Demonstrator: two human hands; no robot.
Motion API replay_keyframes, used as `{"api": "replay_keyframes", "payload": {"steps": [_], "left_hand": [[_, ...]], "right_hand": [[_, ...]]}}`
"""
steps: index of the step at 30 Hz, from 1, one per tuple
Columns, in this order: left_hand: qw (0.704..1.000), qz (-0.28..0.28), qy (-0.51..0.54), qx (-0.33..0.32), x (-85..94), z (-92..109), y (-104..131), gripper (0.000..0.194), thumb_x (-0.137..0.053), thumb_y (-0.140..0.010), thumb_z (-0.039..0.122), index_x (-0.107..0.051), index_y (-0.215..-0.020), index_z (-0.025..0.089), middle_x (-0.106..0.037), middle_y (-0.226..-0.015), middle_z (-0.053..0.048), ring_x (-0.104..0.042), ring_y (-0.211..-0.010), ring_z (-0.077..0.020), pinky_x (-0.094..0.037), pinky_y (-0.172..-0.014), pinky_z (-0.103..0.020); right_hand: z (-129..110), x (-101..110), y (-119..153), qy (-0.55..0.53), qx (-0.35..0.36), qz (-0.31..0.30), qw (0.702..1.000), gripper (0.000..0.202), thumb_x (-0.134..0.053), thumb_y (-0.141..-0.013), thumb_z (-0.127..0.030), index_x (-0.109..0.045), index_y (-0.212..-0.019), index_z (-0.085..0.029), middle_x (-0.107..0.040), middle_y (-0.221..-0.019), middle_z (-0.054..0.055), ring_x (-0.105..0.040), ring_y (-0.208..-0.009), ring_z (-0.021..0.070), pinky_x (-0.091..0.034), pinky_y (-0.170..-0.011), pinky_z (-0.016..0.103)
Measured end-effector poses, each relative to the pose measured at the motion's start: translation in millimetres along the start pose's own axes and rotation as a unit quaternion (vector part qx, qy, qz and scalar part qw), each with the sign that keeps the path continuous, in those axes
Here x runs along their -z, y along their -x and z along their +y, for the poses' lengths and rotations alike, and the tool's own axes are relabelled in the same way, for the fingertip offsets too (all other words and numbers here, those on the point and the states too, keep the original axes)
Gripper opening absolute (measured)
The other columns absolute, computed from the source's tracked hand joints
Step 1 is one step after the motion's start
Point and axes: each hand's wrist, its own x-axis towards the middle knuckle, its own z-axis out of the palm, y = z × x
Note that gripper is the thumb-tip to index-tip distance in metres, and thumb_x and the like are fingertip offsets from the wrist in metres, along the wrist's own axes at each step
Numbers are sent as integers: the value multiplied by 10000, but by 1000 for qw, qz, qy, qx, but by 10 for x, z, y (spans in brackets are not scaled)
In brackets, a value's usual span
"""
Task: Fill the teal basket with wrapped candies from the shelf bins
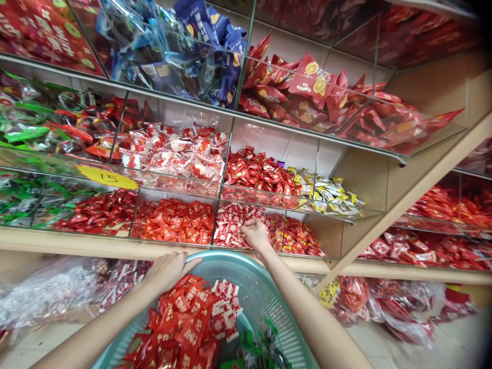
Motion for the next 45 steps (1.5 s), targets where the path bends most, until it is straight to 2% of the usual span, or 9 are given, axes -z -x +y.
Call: {"api": "replay_keyframes", "payload": {"steps": [6, 13, 17, 20, 27, 32, 36, 41, 45], "left_hand": [[1000, -9, 18, 12, 10, -2, 7, 637, -227, -848, 644, -632, -887, 153, -695, -865, -174, -655, -889, -314, -445, -764, -379], [1000, -10, 18, 18, 33, 27, 12, 633, -242, -848, 644, -642, -884, 155, -692, -881, -169, -654, -894, -306, -449, -784, -374], [1000, -5, 14, 16, 44, 32, 17, 632, -243, -850, 644, -639, -889, 152, -693, -874, -171, -656, -883, -307, -452, -773, -371], [999, -11, 22, 23, 53, 32, 19, 628, -246, -848, 646, -640, -878, 158, -697, -872, -166, -657, -894, -296, -451, -779, -357], [999, -4, 22, 27, 18, 6, 19, 605, -276, -842, 647, -636, -905, 165, -696, -903, -163, -650, -923, -284, -439, -818, -352], [1000, -6, 4, 10, -24, -17, 1, 621, -251, -850, 641, -628, -924, 153, -692, -881, -170, -654, -890, -307, -452, -768, -369], [1000, -6, -3, 2, -21, -10, -7, 635, -222, -858, 635, -633, -904, 152, -697, -866, -177, -657, -880, -321, -457, -751, -386], [1000, -1, 0, 1, 8, -1, 6, 625, -239, -856, 632, -631, -902, 147, -696, -857, -177, -661, -863, -324, -459, -729, -382], [1000, -3, -9, -4, 31, 0, 15, 594, -240, -876, 597, -625, -899, 144, -699, -865, -173, -660, -871, -327, -460, -740, -391]], "right_hand": [[-118, 220, 213, -56, 3, -31, 998, 283, -658, -564, -265, -430, -721, -207, -435, -494, -107, -395, -419, 68, -305, -428, 193], [130, 380, 824, 18, 33, -252, 967, 152, -593, -670, -217, -453, -728, -205, -502, -593, -70, -436, -519, 85, -324, -503, 198], [430, 322, 1070, 174, 37, -243, 954, 137, -522, -625, -84, -478, -683, -200, -489, -603, -60, -437, -564, 97, -312, -524, 200], [572, 277, 1123, 215, 24, -240, 946, 165, -506, -597, -44, -482, -657, -196, -507, -609, -55, -445, -573, 99, -308, -521, 197], [556, 262, 1156, 282, 11, -225, 933, 150, -527, -614, -65, -466, -637, -201, -517, -570, -53, -452, -544, 104, -280, -502, 203], [252, 337, 1057, 304, 95, -187, 929, 76, -529, -716, -169, -468, -696, -209, -485, -581, -51, -422, -539, 107, -249, -496, 211], [-53, 344, 752, 273, 178, -163, 931, 77, -489, -801, -239, -431, -756, -215, -498, -637, -46, -431, -554, 113, -288, -532, 218], [-214, 193, 306, 324, 287, -123, 893, 106, -530, -777, -173, -433, -800, -208, -548, -806, 7, -479, -766, 161, -337, -667, 250], [-197, 34, 109, 399, 289, -117, 862, 147, -577, -760, -161, -439, -782, -206, -549, -771, 12, -462, -783, 181, -318, -660, 257]]}}
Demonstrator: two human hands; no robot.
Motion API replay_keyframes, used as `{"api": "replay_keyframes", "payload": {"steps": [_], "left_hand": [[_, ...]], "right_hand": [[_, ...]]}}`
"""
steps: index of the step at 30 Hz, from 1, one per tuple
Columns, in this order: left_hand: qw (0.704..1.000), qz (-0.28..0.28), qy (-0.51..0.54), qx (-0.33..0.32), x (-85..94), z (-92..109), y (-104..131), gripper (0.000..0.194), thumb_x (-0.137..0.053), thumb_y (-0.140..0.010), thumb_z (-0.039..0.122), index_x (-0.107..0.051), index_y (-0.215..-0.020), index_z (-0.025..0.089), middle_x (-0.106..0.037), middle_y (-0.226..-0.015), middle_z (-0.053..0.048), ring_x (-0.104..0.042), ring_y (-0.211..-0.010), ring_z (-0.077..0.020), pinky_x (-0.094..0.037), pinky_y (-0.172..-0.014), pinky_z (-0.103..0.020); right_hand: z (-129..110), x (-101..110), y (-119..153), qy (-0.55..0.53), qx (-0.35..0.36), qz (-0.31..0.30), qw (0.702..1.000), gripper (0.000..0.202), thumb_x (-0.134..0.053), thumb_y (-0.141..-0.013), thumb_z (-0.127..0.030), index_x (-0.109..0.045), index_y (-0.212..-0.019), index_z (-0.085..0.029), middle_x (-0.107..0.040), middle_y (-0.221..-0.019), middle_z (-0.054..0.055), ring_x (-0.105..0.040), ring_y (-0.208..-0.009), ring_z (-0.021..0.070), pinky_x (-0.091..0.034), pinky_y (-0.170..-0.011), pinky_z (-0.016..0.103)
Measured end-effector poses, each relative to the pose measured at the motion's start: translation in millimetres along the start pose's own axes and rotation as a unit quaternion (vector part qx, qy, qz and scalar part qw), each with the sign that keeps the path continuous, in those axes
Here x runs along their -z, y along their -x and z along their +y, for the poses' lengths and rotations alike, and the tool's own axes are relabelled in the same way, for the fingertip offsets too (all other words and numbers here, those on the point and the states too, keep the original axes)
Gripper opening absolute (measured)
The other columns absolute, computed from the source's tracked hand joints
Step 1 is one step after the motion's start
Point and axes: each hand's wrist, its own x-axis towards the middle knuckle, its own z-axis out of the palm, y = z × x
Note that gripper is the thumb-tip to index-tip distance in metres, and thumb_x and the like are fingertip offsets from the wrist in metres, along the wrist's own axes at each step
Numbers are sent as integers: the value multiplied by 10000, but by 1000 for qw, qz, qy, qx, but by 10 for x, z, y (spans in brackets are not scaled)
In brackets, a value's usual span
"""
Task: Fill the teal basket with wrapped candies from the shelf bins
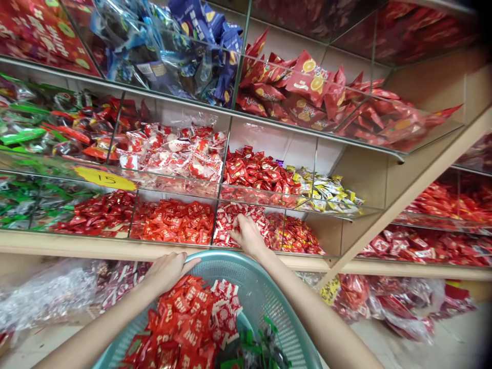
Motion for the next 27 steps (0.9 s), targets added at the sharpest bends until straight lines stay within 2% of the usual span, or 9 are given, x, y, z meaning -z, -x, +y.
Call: {"api": "replay_keyframes", "payload": {"steps": [8, 17, 21, 24, 27], "left_hand": [[1000, 0, 5, 0, -4, -5, -9, 594, -234, -878, 599, -623, -881, 151, -703, -850, -163, -664, -869, -328, -464, -740, -396], [1000, -7, -4, 4, 11, -6, -9, 589, -221, -884, 582, -617, -881, 146, -697, -852, -172, -663, -863, -326, -461, -729, -388], [1000, -12, -3, 7, 16, -4, -7, 601, -193, -892, 567, -621, -870, 146, -697, -845, -178, -663, -858, -329, -461, -728, -392], [1000, -7, -2, 8, 7, -10, -11, 595, -222, -882, 583, -624, -887, 144, -695, -851, -181, -659, -867, -334, -461, -734, -399], [1000, -9, -4, 12, 6, -9, -16, 590, -231, -882, 585, -623, -885, 144, -695, -850, -177, -658, -874, -334, -463, -741, -403]], "right_hand": [[40, -136, -93, 25, 5, -6, 1000, 158, -602, -763, -165, -449, -772, -201, -559, -770, 10, -454, -768, 176, -321, -689, 270], [65, 80, 42, -30, 9, 3, 999, 146, -561, -774, -162, -424, -763, -211, -548, -780, -3, -453, -765, 167, -334, -698, 268], [89, 185, 107, -81, 5, 11, 997, 150, -566, -774, -200, -417, -758, -214, -528, -773, -9, -461, -761, 162, -351, -707, 274], [79, 291, 268, -172, 3, 10, 985, 165, -567, -791, -259, -412, -755, -215, -540, -809, -4, -481, -769, 151, -373, -715, 275], [63, 382, 577, -276, -15, -62, 959, 210, -585, -794, -324, -410, -764, -212, -558, -835, 0, -485, -706, 124, -387, -640, 243]]}}
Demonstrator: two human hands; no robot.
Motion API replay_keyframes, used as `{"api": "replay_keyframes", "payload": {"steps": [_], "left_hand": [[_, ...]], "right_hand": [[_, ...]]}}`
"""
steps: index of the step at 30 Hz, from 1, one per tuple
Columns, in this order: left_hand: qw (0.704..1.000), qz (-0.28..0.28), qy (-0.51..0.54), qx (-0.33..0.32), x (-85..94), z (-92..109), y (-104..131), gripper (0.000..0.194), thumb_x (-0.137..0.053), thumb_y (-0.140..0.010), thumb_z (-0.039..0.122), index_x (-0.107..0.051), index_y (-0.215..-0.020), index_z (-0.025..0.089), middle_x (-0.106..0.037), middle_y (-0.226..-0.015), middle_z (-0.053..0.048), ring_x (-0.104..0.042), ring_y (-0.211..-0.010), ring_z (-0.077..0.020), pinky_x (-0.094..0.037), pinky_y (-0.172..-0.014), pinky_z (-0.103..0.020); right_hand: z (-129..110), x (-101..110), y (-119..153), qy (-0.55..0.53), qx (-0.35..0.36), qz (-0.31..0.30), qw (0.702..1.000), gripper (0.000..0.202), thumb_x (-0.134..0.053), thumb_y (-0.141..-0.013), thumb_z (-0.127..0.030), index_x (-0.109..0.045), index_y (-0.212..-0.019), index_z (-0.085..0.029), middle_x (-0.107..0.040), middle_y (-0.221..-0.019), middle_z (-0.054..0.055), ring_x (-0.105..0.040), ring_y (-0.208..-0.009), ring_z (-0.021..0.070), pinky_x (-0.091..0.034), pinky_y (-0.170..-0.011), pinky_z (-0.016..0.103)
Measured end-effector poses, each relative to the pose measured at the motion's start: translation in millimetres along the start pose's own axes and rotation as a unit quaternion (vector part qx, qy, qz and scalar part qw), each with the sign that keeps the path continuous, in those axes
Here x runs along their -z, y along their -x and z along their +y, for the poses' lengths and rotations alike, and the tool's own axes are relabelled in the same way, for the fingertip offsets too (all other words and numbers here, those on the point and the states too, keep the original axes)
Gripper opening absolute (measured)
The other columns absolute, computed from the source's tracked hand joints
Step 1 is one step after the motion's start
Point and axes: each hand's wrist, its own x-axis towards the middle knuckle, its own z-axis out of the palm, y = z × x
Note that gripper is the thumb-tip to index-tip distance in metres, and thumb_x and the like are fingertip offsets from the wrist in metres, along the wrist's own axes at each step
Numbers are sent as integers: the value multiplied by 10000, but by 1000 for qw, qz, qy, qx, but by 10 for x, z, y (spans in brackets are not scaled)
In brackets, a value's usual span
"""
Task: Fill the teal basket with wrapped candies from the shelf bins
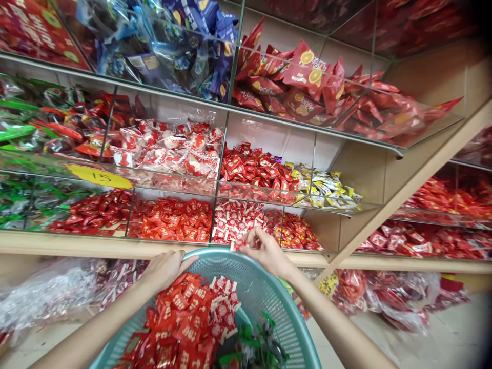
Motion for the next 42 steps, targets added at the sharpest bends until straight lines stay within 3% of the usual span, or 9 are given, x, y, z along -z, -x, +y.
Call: {"api": "replay_keyframes", "payload": {"steps": [2, 7, 13, 19, 22, 25, 29, 33, 42], "left_hand": [[1000, -2, -3, -1, 10, 11, 1, 585, -244, -879, 590, -622, -886, 143, -695, -854, -176, -658, -878, -333, -463, -747, -403], [1000, -7, -4, -1, 42, 50, 17, 586, -248, -876, 593, -621, -895, 141, -694, -870, -182, -658, -884, -325, -459, -749, -388], [1000, -3, -7, -7, -2, 13, 8, 597, -226, -876, 599, -615, -903, 146, -691, -864, -170, -657, -872, -327, -459, -735, -390], [1000, -5, 3, 2, 22, 13, 18, 588, -256, -866, 607, -623, -905, 150, -692, -872, -170, -654, -888, -315, -457, -760, -381], [1000, -11, 14, 11, 52, 40, 27, 586, -256, -867, 605, -629, -895, 155, -695, -876, -166, -656, -901, -300, -458, -775, -370], [1000, -9, 11, 7, 51, 49, 22, 594, -244, -871, 606, -625, -890, 152, -695, -871, -172, -658, -896, -312, -464, -770, -386], [1000, -4, 5, -6, 34, 39, 19, 586, -236, -878, 597, -616, -888, 152, -696, -872, -171, -658, -895, -326, -469, -760, -404], [1000, 2, -8, -8, 23, 22, 32, 570, -246, -884, 580, -613, -896, 143, -695, -863, -176, -661, -881, -325, -470, -743, -393], [999, 34, -12, -26, -91, -51, 2, 603, -206, -876, 610, -610, -882, 163, -696, -830, -152, -669, -833, -304, -465, -710, -365]], "right_hand": [[10, -11, 248, -3, -38, -76, 996, 201, -602, -781, -313, -430, -784, -208, -555, -806, -9, -473, -667, 112, -371, -593, 222], [138, -141, 691, 162, -84, -241, 953, 199, -588, -686, -109, -487, -826, -207, -543, -767, -29, -456, -663, 106, -305, -567, 206], [253, -302, 756, 182, -64, -270, 943, 213, -516, -688, -48, -495, -828, -207, -589, -861, -3, -516, -755, 124, -334, -616, 206], [217, -328, 747, 244, -60, -287, 924, 282, -494, -678, -13, -514, -868, -221, -619, -809, -4, -544, -708, 134, -311, -571, 214], [103, -274, 706, 283, -67, -261, 921, 282, -488, -700, -23, -527, -898, -220, -631, -809, 15, -549, -689, 148, -290, -562, 235], [-1, -194, 582, 273, -38, -193, 942, 189, -467, -768, -81, -519, -891, -215, -618, -806, 19, -533, -663, 141, -289, -557, 235], [-35, -157, 271, 187, 14, -79, 979, 136, -445, -823, -134, -487, -918, -221, -578, -799, -5, -505, -655, 120, -334, -584, 216], [-12, -245, -121, 161, 44, 20, 986, 81, -495, -821, -166, -475, -886, -210, -566, -874, 19, -512, -807, 153, -385, -701, 249], [61, -522, -645, 258, 54, 44, 964, 155, -585, -782, -184, -485, -898, -210, -556, -910, 33, -480, -876, 190, -379, -768, 305]]}}
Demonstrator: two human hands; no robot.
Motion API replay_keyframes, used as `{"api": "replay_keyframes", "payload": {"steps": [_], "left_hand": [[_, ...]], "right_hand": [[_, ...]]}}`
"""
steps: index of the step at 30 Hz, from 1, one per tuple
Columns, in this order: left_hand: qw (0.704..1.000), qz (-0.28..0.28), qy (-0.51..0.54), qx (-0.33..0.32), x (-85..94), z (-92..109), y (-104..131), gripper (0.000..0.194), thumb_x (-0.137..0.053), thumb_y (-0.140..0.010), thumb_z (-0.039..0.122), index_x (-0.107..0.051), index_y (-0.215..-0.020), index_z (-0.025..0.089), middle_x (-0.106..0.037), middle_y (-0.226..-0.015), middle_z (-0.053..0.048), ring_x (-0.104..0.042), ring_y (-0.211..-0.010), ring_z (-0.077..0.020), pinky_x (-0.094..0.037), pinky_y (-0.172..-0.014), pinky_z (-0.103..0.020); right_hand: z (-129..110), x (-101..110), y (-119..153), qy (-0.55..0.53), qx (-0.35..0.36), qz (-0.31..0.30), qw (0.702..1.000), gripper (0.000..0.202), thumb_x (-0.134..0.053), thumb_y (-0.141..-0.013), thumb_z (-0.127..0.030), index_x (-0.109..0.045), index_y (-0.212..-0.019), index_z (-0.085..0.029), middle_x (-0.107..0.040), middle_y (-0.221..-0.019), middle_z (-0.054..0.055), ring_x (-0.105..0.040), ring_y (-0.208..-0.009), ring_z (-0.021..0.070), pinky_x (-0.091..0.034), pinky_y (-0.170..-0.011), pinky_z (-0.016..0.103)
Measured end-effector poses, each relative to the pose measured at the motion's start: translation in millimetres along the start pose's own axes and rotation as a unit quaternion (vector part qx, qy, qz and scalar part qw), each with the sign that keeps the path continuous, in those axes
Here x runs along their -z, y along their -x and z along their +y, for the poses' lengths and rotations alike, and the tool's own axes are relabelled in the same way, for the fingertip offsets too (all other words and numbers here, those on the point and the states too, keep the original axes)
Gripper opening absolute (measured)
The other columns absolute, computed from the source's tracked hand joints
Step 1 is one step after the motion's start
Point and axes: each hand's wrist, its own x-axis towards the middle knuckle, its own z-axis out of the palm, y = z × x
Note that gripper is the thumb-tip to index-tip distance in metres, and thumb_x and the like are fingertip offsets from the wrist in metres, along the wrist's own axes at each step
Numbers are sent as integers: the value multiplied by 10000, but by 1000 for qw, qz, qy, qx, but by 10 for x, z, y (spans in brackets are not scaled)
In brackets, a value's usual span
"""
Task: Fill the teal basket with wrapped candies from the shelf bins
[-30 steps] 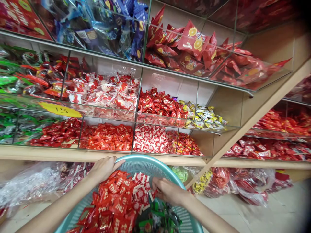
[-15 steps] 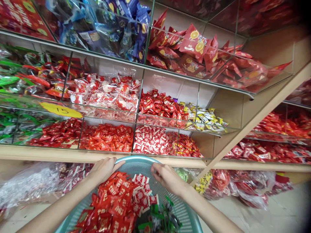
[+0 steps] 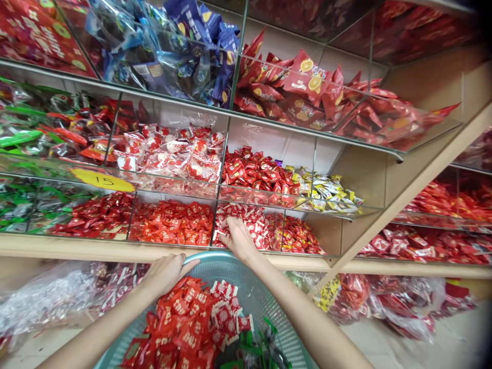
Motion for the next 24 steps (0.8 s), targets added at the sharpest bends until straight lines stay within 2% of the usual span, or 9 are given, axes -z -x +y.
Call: {"api": "replay_keyframes", "payload": {"steps": [6, 9, 14, 18, 21, 24], "left_hand": [[1000, -13, 19, 6, 60, 27, 5, 612, -208, -878, 604, -612, -849, 144, -697, -833, -171, -666, -842, -330, -460, -716, -385], [999, -19, 29, 19, 81, 42, 10, 599, -233, -871, 606, -617, -862, 147, -697, -853, -171, -664, -858, -318, -453, -733, -373], [999, -22, 39, 29, 54, 30, 6, 618, -229, -858, 628, -626, -884, 155, -698, -861, -167, -662, -873, -310, -449, -745, -370], [999, -25, 36, 25, 50, 25, -2, 638, -212, -855, 642, -631, -872, 160, -697, -846, -163, -662, -864, -305, -452, -746, -366], [998, -31, 38, 30, 80, 43, -3, 621, -233, -854, 640, -636, -879, 168, -699, -859, -154, -660, -880, -294, -453, -767, -356], [997, -44, 41, 39, 122, 68, 0, 618, -249, -853, 637, -641, -902, 162, -700, -879, -163, -657, -887, -299, -454, -774, -365]], "right_hand": [[-2, -144, -34, 44, -14, 7, 999, 40, -547, -816, -187, -514, -805, -205, -562, -910, 58, -478, -901, 209, -381, -776, 320], [-3, -140, -39, 41, -12, 29, 999, 99, -484, -856, -180, -511, -764, -205, -571, -861, 58, -486, -853, 200, -381, -767, 315], [-13, 41, 23, -17, -15, 91, 996, 130, -437, -890, -215, -509, -782, -206, -580, -831, 45, -499, -822, 185, -387, -745, 296], [-136, 273, 303, -116, -10, 137, 984, 131, -450, -895, -245, -507, -782, -208, -599, -872, 40, -526, -842, 167, -397, -766, 283], [-241, 391, 638, -175, -37, 92, 979, 150, -473, -890, -269, -523, -764, -206, -600, -824, 26, -536, -786, 150, -404, -727, 262], [-247, 411, 967, -201, -99, -11, 975, 159, -495, -873, -285, -532, -741, -204, -571, -688, -10, -508, -641, 125, -381, -598, 228]]}}
